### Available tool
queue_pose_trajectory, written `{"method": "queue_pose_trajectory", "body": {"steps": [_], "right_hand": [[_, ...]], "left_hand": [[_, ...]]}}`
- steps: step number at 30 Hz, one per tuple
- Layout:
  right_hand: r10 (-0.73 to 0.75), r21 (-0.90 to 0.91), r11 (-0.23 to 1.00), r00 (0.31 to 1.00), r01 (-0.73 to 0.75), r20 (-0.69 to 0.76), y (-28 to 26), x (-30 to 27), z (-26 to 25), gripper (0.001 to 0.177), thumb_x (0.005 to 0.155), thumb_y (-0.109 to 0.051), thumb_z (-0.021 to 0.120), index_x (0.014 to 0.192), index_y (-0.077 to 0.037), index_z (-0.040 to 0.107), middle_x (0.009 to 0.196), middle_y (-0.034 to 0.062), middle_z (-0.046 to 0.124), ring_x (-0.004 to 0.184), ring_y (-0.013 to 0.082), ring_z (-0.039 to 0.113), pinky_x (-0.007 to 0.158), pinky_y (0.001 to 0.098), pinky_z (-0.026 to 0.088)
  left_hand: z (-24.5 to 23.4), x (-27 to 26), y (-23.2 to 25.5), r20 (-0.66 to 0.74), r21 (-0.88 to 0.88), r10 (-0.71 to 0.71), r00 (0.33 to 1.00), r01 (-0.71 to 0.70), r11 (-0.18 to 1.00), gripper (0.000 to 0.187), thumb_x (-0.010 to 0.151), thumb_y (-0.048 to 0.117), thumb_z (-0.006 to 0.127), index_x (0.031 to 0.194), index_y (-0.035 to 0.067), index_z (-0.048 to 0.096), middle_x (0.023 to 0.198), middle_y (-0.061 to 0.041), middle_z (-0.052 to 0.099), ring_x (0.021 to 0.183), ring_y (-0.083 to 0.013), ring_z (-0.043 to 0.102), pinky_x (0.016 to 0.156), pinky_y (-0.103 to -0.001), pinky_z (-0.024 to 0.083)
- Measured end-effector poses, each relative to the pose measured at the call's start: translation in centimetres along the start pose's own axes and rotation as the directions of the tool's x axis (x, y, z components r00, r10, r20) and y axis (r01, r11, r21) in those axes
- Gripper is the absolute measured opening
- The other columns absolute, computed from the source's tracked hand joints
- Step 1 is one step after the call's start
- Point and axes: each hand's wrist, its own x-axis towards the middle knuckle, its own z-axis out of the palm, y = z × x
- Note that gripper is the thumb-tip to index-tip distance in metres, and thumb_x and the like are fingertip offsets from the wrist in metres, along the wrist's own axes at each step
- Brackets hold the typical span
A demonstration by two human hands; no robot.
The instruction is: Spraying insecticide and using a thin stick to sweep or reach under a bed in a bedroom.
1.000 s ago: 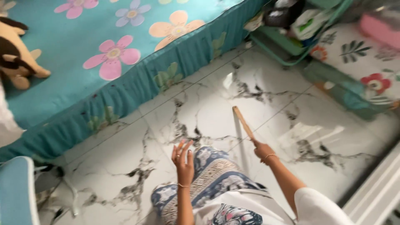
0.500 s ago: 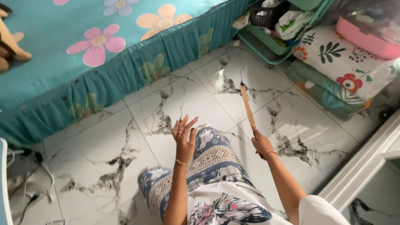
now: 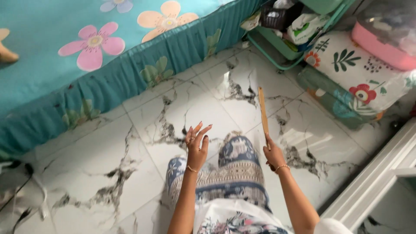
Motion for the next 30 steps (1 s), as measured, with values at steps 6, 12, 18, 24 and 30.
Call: {"method": "queue_pose_trajectory", "body": {"steps": [6,12,18,24,30], "right_hand": [[0.063,0.018,0.998,0.997,-0.064,0.034,-3.9,3.8,-1.1,0.069,0.099,-0.019,0.052,0.161,-0.037,0.029,0.086,0.0224,0.074,0.049,0.0256,0.063,0.051,0.0406,0.059],[0.057,0.013,0.998,0.995,-0.058,0.086,-6.0,12.2,-0.5,0.072,0.098,-0.021,0.053,0.161,-0.04,0.026,0.083,0.0175,0.074,0.049,0.0257,0.062,0.051,0.0407,0.059],[-0.001,0.093,0.996,1.0,0.003,-0.019,-16.1,24.5,-0.3,0.068,0.097,-0.025,0.053,0.157,-0.042,0.027,0.079,0.0109,0.071,0.047,0.0262,0.063,0.05,0.0427,0.058],[-0.098,0.061,0.993,0.995,0.099,-0.016,-25.5,32.9,-5.0,0.059,0.1,-0.027,0.053,0.155,-0.038,0.035,0.065,0.0112,0.067,0.05,0.0251,0.061,0.051,0.044,0.053],[-0.289,0.124,0.947,0.954,0.297,-0.075,-30.6,35.9,-11.7,0.066,0.095,-0.022,0.053,0.154,-0.038,0.031,0.067,0.0081,0.065,0.05,0.0223,0.061,0.05,0.0415,0.051]], "left_hand": [[3.9,5.6,-2.7,0.048,-0.025,-0.016,0.999,0.017,1.0,0.035,0.101,0.01,0.056,0.132,0.02,0.069,0.149,-0.008,0.057,0.147,-0.0242,0.039,0.127,-0.044,0.013],[5.7,11.0,-6.9,0.078,0.036,-0.056,0.995,0.053,0.998,0.036,0.099,0.009,0.057,0.131,0.02,0.069,0.147,-0.007,0.06,0.144,-0.0211,0.044,0.125,-0.043,0.016],[6.9,20.7,-13.2,-0.001,0.138,-0.203,0.979,0.201,0.97,0.04,0.094,0.012,0.061,0.13,0.025,0.071,0.146,-0.006,0.061,0.138,-0.0224,0.046,0.123,-0.04,0.021],[9.2,34.3,-10.5,0.082,0.131,-0.23,0.97,0.218,0.967,0.038,0.096,0.013,0.061,0.13,0.025,0.071,0.144,-0.005,0.061,0.14,-0.026,0.042,0.121,-0.041,0.022],[12.5,45.4,-7.9,0.089,0.074,-0.141,0.986,0.135,0.988,0.04,0.097,0.012,0.06,0.133,0.026,0.069,0.152,-0.002,0.056,0.144,-0.0272,0.036,0.12,-0.044,0.022]]}}
